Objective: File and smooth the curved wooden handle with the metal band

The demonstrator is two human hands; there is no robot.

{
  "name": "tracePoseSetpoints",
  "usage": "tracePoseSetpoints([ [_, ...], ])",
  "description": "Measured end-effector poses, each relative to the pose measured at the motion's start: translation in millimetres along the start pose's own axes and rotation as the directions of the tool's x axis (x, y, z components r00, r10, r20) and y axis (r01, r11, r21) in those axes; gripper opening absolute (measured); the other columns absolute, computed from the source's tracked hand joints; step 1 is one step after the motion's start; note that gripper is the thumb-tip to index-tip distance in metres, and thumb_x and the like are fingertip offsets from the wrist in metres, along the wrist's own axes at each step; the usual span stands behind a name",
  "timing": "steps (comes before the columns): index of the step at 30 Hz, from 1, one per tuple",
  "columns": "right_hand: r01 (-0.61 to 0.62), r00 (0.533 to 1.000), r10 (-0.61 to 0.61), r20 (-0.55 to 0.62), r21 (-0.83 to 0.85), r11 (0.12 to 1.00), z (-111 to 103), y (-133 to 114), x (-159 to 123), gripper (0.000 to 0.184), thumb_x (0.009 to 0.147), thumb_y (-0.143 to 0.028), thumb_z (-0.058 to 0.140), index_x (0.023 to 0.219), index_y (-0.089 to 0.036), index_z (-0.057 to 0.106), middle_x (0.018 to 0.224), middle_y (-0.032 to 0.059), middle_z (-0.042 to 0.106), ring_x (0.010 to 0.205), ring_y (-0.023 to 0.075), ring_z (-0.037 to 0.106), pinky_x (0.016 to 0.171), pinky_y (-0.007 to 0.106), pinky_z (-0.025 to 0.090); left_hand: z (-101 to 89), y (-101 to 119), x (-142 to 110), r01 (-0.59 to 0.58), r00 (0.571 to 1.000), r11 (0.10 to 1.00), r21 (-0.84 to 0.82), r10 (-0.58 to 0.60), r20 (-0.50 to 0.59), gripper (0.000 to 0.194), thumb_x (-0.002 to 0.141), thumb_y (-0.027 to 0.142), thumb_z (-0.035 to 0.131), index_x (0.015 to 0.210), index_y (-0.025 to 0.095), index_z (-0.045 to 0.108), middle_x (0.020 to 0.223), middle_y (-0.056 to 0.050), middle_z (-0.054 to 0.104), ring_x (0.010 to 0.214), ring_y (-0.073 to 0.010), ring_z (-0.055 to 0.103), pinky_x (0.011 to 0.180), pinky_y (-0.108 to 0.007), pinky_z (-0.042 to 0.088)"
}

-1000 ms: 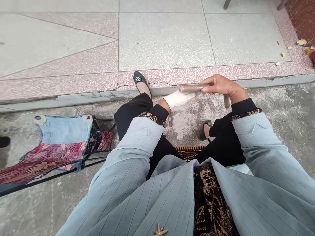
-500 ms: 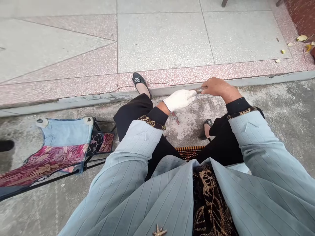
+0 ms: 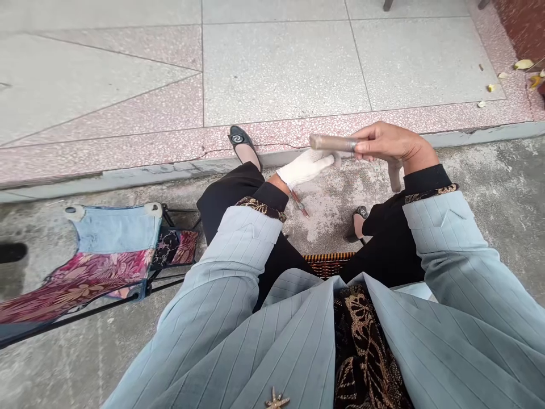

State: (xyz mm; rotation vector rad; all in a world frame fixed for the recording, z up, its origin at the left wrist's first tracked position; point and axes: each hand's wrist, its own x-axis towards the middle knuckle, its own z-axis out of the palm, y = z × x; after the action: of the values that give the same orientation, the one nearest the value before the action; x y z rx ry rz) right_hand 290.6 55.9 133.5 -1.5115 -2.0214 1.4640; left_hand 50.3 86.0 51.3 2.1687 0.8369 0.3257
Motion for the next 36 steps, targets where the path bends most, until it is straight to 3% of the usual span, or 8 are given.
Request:
tracePoseSetpoints([
  [5, -0.057, 0.981, 0.055, -0.185, -0.003, 0.998, 2, -1, 2, 0.050, 0.091, -0.068, 0.059, 0.092, -0.019, 0.072, 0.072, 0.0034, 0.066, 0.070, 0.0162, 0.056, 0.070, 0.031, 0.043, 3.9, 0, -2, 0.008, 0.998, 0.982, -0.188, 0.004, 0.064, 0.045, 0.102, 0.052, 0.040, 0.106, 0.019, 0.070, 0.077, -0.008, 0.069, 0.063, -0.0156, 0.057, 0.061, -0.030, 0.046],
  [12, -0.175, 0.952, 0.105, -0.289, -0.228, 0.958, 13, 14, 26, 0.038, 0.094, -0.049, 0.059, 0.098, -0.014, 0.074, 0.069, 0.0038, 0.062, 0.068, 0.0152, 0.054, 0.068, 0.030, 0.040, 4.0, -8, 3, -0.073, 0.995, 0.979, 0.193, 0.059, 0.077, 0.039, 0.102, 0.035, 0.036, 0.108, 0.015, 0.068, 0.101, -0.008, 0.073, 0.089, -0.0186, 0.065, 0.084, -0.030, 0.048],
  [17, -0.248, 0.958, 0.152, -0.242, -0.438, 0.864, 19, 18, 36, 0.026, 0.092, -0.033, 0.060, 0.098, -0.014, 0.077, 0.072, 0.0048, 0.065, 0.073, 0.0170, 0.056, 0.070, 0.031, 0.038, 9.7, -8, 0, -0.020, 0.996, 0.856, 0.517, -0.026, 0.081, 0.040, 0.103, 0.038, 0.037, 0.115, 0.017, 0.068, 0.104, -0.012, 0.074, 0.096, -0.0246, 0.070, 0.081, -0.032, 0.046],
  [22, -0.243, 0.964, 0.264, -0.025, -0.481, 0.843, 19, 20, 37, 0.029, 0.090, -0.036, 0.064, 0.108, -0.019, 0.079, 0.079, 0.0044, 0.070, 0.069, 0.0168, 0.059, 0.070, 0.032, 0.040, 4.1, -5, -3, -0.012, 0.993, 0.812, 0.584, -0.057, 0.099, 0.035, 0.102, 0.037, 0.041, 0.115, 0.021, 0.069, 0.100, -0.011, 0.074, 0.093, -0.0241, 0.071, 0.075, -0.031, 0.045],
  [26, -0.124, 0.930, 0.255, 0.264, -0.428, 0.895, 16, 22, 33, 0.032, 0.087, -0.043, 0.068, 0.109, -0.025, 0.081, 0.074, 0.0005, 0.070, 0.066, 0.0154, 0.058, 0.072, 0.031, 0.042, -5.8, -6, -2, -0.107, 0.988, 0.858, 0.503, 0.034, 0.151, 0.033, 0.100, 0.033, 0.043, 0.113, 0.021, 0.070, 0.110, -0.008, 0.074, 0.103, -0.0226, 0.069, 0.084, -0.031, 0.047],
  [29, -0.060, 0.929, 0.170, 0.329, -0.319, 0.946, 13, 16, 24, 0.038, 0.084, -0.052, 0.070, 0.110, -0.027, 0.082, 0.073, -0.0009, 0.070, 0.067, 0.0144, 0.058, 0.072, 0.030, 0.042, -13.1, -10, -1, -0.132, 0.986, 0.941, 0.311, 0.091, 0.141, 0.035, 0.099, 0.033, 0.043, 0.113, 0.018, 0.071, 0.108, -0.007, 0.074, 0.100, -0.0209, 0.068, 0.088, -0.031, 0.048],
  [33, 0.001, 0.994, 0.005, 0.107, -0.054, 0.999, 12, 3, 13, 0.050, 0.082, -0.062, 0.071, 0.112, -0.022, 0.079, 0.075, 0.0010, 0.069, 0.068, 0.0145, 0.055, 0.068, 0.029, 0.042, -13.9, -10, 0, -0.040, 0.999, 0.999, -0.015, 0.040, 0.034, 0.033, 0.098, 0.035, 0.046, 0.108, 0.015, 0.070, 0.095, -0.007, 0.072, 0.084, -0.0174, 0.064, 0.080, -0.030, 0.048],
  [36, 0.045, 0.987, -0.035, -0.154, 0.065, 0.997, 13, -1, 12, 0.056, 0.083, -0.072, 0.065, 0.104, -0.021, 0.077, 0.076, 0.0037, 0.069, 0.068, 0.0158, 0.054, 0.065, 0.030, 0.043, -8.7, -6, 2, 0.001, 1.000, 0.984, -0.179, -0.002, -0.010, 0.033, 0.099, 0.035, 0.044, 0.102, 0.014, 0.069, 0.083, -0.007, 0.068, 0.071, -0.0143, 0.057, 0.072, -0.029, 0.046],
])
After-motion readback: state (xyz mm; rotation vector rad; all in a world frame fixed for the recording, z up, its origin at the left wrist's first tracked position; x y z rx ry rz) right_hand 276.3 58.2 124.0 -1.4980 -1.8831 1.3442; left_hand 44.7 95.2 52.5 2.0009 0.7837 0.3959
